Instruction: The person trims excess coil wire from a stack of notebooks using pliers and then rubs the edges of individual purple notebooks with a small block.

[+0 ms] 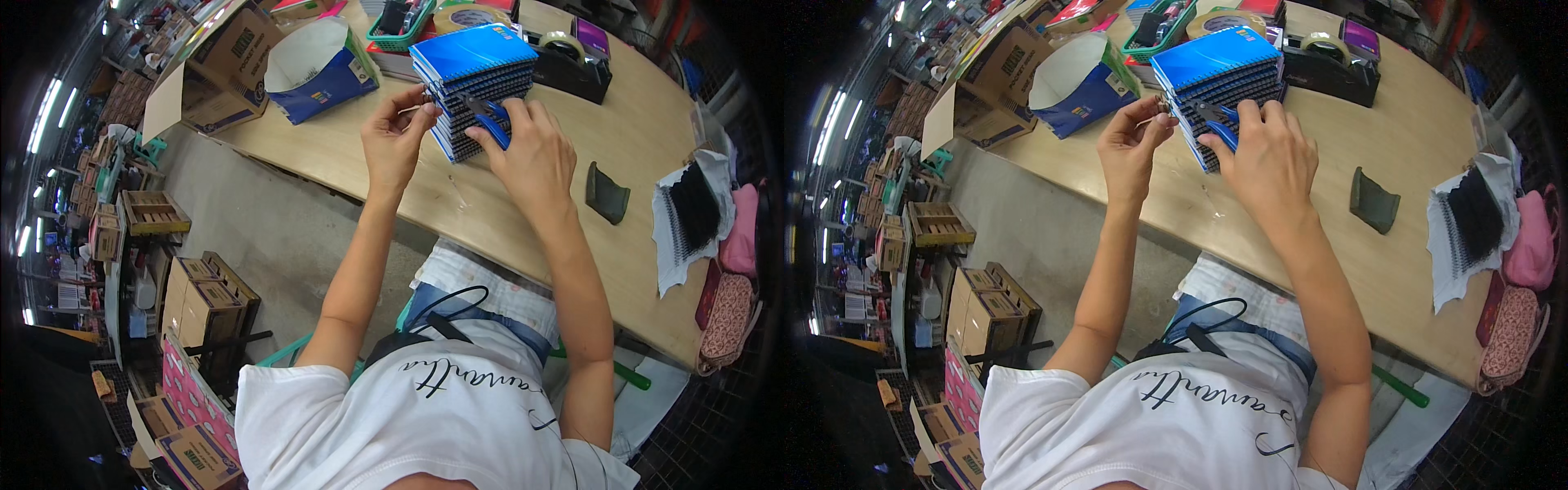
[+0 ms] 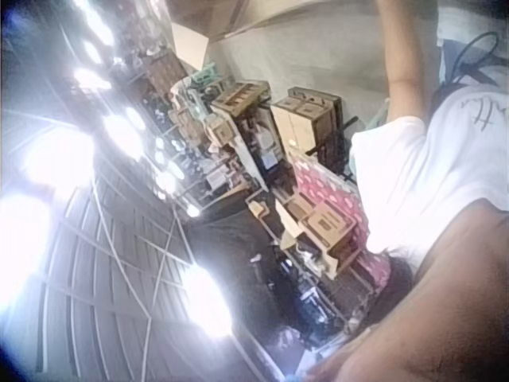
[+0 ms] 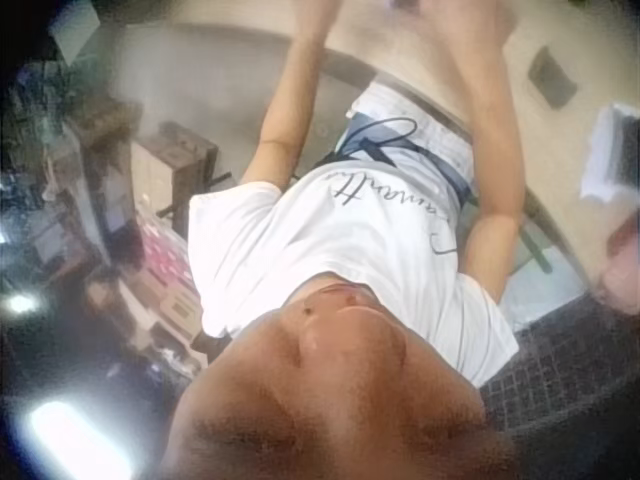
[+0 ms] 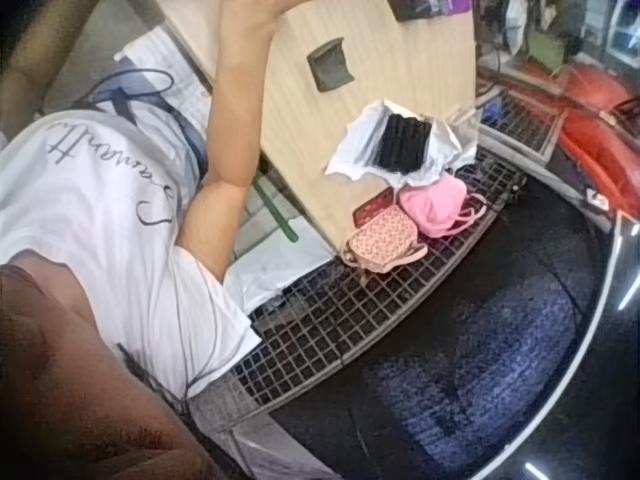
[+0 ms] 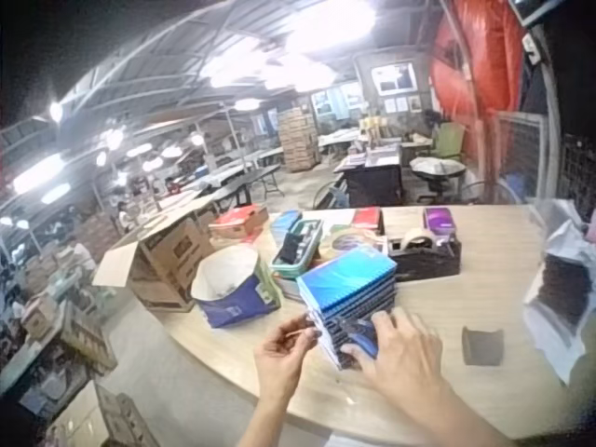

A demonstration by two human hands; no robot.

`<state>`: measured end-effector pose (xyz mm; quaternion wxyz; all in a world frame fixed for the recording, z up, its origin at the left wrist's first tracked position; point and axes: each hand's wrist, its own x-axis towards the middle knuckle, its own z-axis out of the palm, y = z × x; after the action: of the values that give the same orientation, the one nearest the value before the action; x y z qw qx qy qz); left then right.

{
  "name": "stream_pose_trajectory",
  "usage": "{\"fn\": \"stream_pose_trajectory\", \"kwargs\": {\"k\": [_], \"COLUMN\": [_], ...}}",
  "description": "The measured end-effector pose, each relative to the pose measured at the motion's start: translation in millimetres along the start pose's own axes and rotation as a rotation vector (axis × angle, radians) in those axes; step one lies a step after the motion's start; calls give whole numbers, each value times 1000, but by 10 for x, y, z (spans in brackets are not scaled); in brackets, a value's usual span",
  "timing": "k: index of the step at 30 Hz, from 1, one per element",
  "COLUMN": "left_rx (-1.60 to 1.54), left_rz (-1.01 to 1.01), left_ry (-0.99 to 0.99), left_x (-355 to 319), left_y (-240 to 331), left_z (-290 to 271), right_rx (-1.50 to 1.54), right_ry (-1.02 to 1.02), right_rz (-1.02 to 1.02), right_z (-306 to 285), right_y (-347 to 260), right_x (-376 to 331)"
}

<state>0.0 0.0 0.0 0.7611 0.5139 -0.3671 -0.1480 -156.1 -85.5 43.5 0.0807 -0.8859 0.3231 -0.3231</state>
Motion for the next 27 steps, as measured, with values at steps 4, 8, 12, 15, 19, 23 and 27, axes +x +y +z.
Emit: {"fn": "stream_pose_trajectory", "kwargs": {"k": [4,8,12,15,19,23,27], "left_rx": [4,51,111,133,153,163,178], "left_rz": [56,88,102,110,116,106,114], "left_ry": [-18,-23,1,17,19,19,14], "left_x": [19,46,48,61,44,40,44], "left_y": [56,67,66,63,84,119,120], "left_z": [96,117,127,125,96,120,118], "right_rx": [-19,-44,13,4,-51,-92,-36], "right_ry": [0,-49,-160,-112,31,65,-46], "right_rz": [-30,-12,21,16,-66,-92,-30], "right_z": [-38,-55,-18,-50,-104,-56,-65], "right_y": [-12,-68,-14,-10,-30,-56,-77], "right_x": [47,90,137,132,85,111,147]}}
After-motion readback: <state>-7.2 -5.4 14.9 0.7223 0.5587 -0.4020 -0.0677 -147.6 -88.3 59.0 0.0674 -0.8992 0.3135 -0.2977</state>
